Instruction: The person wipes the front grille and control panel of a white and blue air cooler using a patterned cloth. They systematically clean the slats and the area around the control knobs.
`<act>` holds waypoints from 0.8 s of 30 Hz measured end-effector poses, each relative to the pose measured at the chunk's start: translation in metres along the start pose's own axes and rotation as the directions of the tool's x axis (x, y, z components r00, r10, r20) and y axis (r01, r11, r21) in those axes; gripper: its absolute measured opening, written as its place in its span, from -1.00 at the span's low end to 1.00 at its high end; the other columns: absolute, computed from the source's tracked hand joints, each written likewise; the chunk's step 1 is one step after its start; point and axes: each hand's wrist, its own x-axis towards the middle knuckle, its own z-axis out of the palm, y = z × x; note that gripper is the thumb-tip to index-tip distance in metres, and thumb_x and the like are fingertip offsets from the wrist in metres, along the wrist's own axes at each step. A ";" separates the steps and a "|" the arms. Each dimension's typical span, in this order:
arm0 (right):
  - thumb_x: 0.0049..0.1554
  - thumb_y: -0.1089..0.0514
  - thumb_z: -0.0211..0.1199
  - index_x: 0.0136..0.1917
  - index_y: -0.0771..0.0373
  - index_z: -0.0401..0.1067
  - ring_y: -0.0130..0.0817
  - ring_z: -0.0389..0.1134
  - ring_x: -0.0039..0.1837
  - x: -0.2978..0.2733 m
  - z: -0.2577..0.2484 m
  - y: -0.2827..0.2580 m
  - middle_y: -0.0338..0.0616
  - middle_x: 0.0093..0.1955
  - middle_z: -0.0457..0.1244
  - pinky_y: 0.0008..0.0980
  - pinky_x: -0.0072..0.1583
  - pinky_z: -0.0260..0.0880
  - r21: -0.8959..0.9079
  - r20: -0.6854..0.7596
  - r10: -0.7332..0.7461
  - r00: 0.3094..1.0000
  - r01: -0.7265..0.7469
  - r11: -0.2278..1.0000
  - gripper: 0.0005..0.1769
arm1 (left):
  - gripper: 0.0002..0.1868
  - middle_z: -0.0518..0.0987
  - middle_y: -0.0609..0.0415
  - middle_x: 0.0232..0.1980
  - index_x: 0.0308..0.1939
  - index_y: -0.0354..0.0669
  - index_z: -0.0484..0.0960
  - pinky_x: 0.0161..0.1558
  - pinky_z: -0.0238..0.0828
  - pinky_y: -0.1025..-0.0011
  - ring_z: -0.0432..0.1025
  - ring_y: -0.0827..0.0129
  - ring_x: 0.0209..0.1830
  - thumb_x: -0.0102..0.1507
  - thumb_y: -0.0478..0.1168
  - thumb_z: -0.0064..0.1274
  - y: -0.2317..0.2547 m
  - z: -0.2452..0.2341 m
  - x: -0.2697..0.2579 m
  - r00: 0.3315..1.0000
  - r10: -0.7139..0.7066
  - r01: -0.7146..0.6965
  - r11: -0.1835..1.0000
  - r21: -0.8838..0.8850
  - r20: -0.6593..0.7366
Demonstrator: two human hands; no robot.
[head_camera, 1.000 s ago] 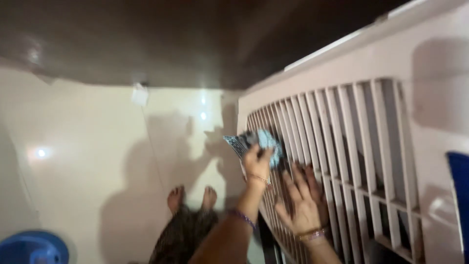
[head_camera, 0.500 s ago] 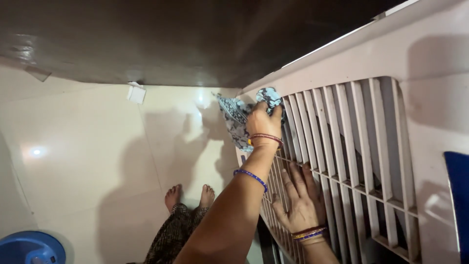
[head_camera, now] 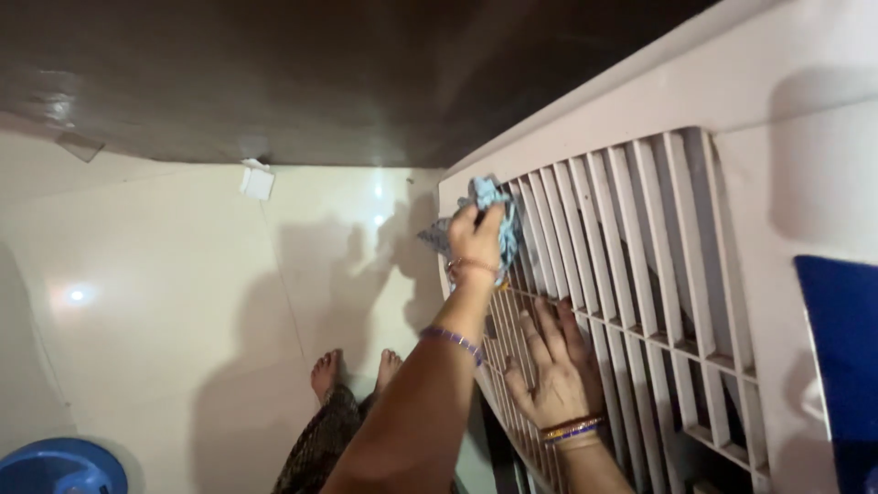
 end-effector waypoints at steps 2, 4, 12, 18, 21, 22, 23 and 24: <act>0.03 -0.17 0.17 0.45 0.17 0.29 0.10 -0.12 0.65 0.000 0.005 0.004 -0.05 0.61 0.02 0.04 0.49 0.03 0.007 -0.023 -0.001 1.000 0.001 1.000 -0.22 | -0.72 0.67 0.09 -0.23 -0.11 -0.29 0.72 -0.13 0.45 0.35 0.49 0.45 -0.26 0.18 -0.19 0.22 0.001 -0.015 -0.005 0.974 0.177 -0.147 0.969 -0.201 0.141; 0.02 -0.17 0.17 0.45 0.15 0.30 0.08 -0.12 0.65 0.000 0.007 0.001 -0.06 0.61 0.03 0.04 0.49 0.03 -0.006 -0.019 -0.003 1.000 0.003 1.000 -0.22 | -0.73 0.65 0.00 -0.30 -0.23 -0.33 0.69 -0.18 0.46 0.28 0.50 0.31 -0.31 0.16 -0.16 0.27 0.005 -0.007 0.001 0.976 0.187 -0.188 0.982 -0.001 0.108; -0.09 -0.22 0.22 0.46 0.14 0.27 0.05 -0.15 0.64 0.002 0.003 0.000 -0.08 0.60 0.01 0.08 0.46 0.01 -0.075 0.030 0.005 1.000 -0.002 0.997 -0.11 | -0.61 0.67 -0.23 -0.25 -0.27 -0.32 0.69 -0.12 0.50 0.10 0.59 -0.06 -0.22 0.07 -0.03 0.33 0.029 0.011 0.000 0.954 0.295 -0.244 0.863 0.442 -0.048; -0.06 -0.20 0.20 0.47 0.10 0.25 0.04 -0.16 0.66 0.002 0.011 0.007 -0.10 0.60 0.01 0.06 0.51 -0.02 -0.072 0.025 0.020 0.999 -0.018 0.997 -0.14 | -0.58 0.66 -0.28 -0.20 -0.20 -0.37 0.66 -0.12 0.48 0.06 0.57 -0.11 -0.22 0.09 -0.05 0.32 0.024 0.027 -0.007 0.931 0.321 -0.232 0.890 0.392 -0.176; -0.04 -0.21 0.19 0.48 0.13 0.24 0.10 -0.16 0.65 -0.004 0.007 0.004 -0.05 0.59 0.01 0.07 0.50 -0.04 -0.030 0.038 0.020 0.999 -0.018 0.999 -0.13 | -0.62 0.67 -0.23 -0.20 -0.16 -0.34 0.63 -0.11 0.49 0.08 0.59 -0.04 -0.25 0.18 -0.06 0.23 0.029 0.023 -0.018 0.964 0.247 -0.193 0.906 0.376 -0.099; -0.02 -0.20 0.18 0.49 0.14 0.24 0.11 -0.16 0.65 -0.003 0.008 0.004 -0.02 0.60 0.01 0.08 0.51 -0.05 -0.003 0.024 0.008 1.000 -0.008 1.000 -0.14 | -0.65 0.66 -0.24 -0.21 -0.18 -0.34 0.64 -0.12 0.48 0.06 0.58 -0.07 -0.24 0.19 -0.07 0.22 0.032 0.023 -0.016 0.955 0.286 -0.233 0.891 0.390 -0.083; 0.00 -0.20 0.18 0.50 0.16 0.23 0.13 -0.17 0.65 -0.002 0.007 0.003 0.00 0.60 0.01 0.08 0.52 -0.05 0.025 0.010 -0.003 1.000 0.003 1.000 -0.14 | -0.67 0.65 -0.26 -0.22 -0.19 -0.35 0.65 -0.13 0.47 0.05 0.56 -0.09 -0.23 0.21 -0.09 0.22 0.036 0.023 -0.015 0.944 0.324 -0.272 0.874 0.403 -0.066; 0.00 -0.20 0.18 0.50 0.16 0.23 0.13 -0.17 0.65 0.000 0.008 0.005 0.00 0.60 0.01 0.08 0.52 -0.05 0.024 0.004 -0.009 1.000 0.009 1.000 -0.14 | -0.67 0.65 -0.26 -0.22 -0.19 -0.35 0.65 -0.13 0.47 0.05 0.56 -0.09 -0.23 0.21 -0.09 0.22 0.025 0.023 -0.009 0.941 0.331 -0.278 0.873 0.401 -0.069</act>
